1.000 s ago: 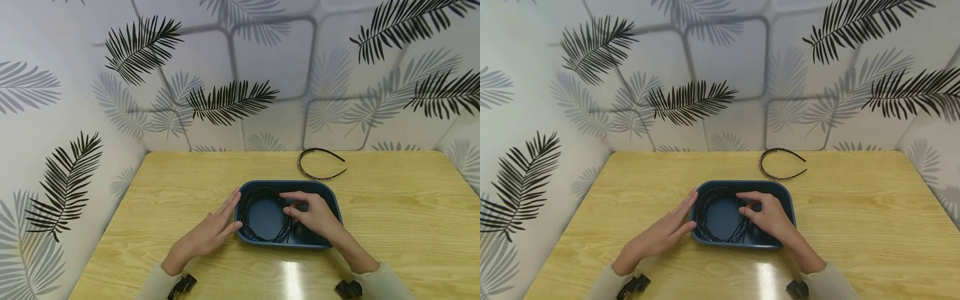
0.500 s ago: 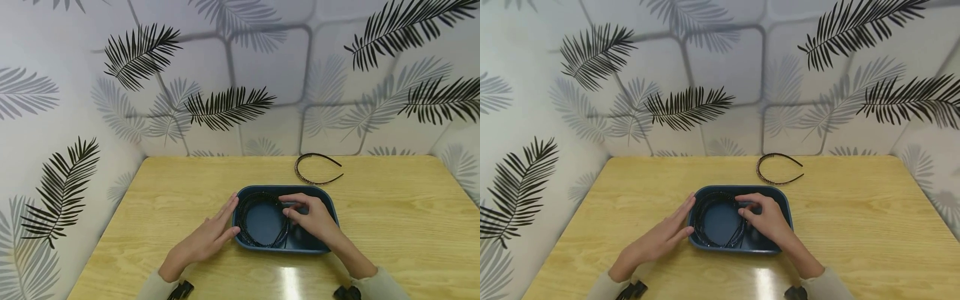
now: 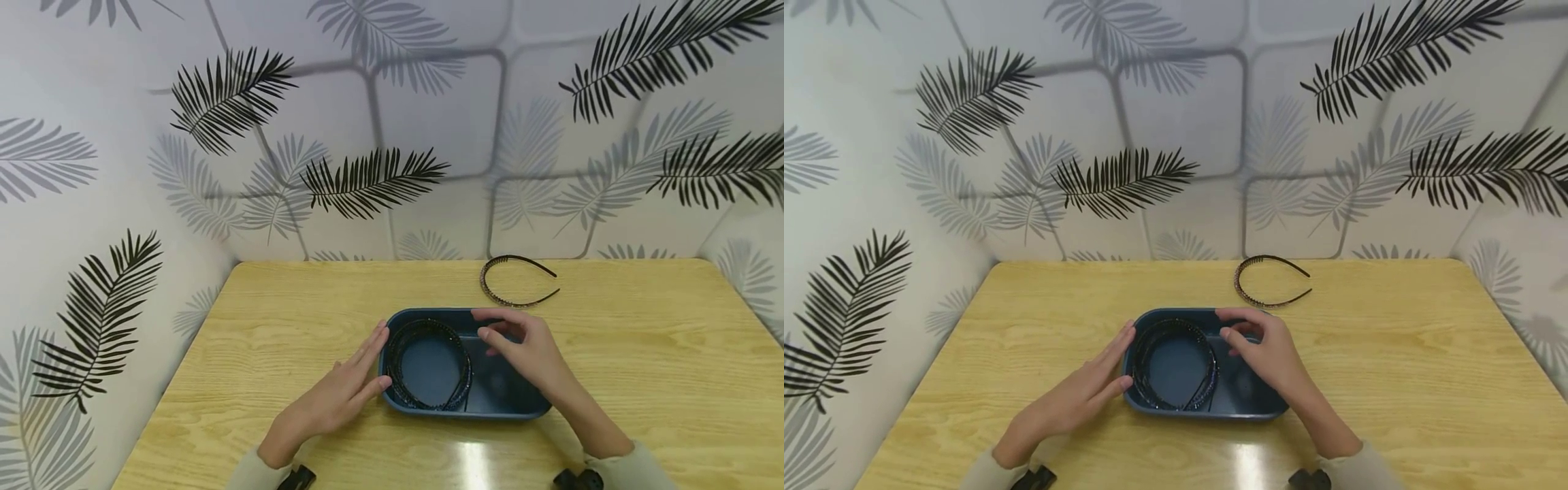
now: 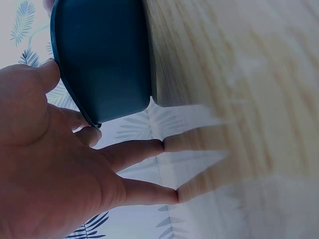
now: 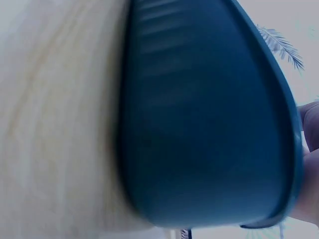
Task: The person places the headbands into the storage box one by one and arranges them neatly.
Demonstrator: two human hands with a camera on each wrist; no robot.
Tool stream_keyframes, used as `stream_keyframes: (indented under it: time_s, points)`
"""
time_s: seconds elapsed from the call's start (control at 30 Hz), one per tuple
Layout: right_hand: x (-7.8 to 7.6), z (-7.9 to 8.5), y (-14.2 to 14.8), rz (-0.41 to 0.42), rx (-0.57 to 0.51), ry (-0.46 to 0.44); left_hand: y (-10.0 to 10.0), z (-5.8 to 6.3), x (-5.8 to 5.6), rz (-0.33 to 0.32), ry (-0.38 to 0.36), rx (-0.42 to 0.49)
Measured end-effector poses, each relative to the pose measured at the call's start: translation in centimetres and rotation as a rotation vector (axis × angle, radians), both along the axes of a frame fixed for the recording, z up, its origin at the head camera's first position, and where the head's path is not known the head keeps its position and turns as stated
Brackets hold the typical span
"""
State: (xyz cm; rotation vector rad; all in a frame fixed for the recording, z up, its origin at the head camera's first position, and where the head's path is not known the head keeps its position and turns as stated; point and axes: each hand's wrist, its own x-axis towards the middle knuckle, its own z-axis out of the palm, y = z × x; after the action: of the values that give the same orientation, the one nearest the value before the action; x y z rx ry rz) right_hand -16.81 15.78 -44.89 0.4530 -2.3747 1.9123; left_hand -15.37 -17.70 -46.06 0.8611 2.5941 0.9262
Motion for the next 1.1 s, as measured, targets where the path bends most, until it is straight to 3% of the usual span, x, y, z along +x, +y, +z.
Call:
stream_keyframes:
  time_s: [0.53, 0.83, 1.1]
  points:
    - [-0.8, 1.7, 4.1, -0.170, 0.003, 0.094, 0.2, 0.0, 0.1, 0.001, -0.013, 0.011]
    - [-1.8, 0.4, 6.1, -0.246, 0.021, 0.100, -0.1, 0.0, 0.2, 0.002, -0.013, 0.007]
    - [-2.4, -1.1, 7.6, -0.253, 0.070, 0.017, 0.1, -0.1, 0.1, 0.010, -0.035, 0.017]
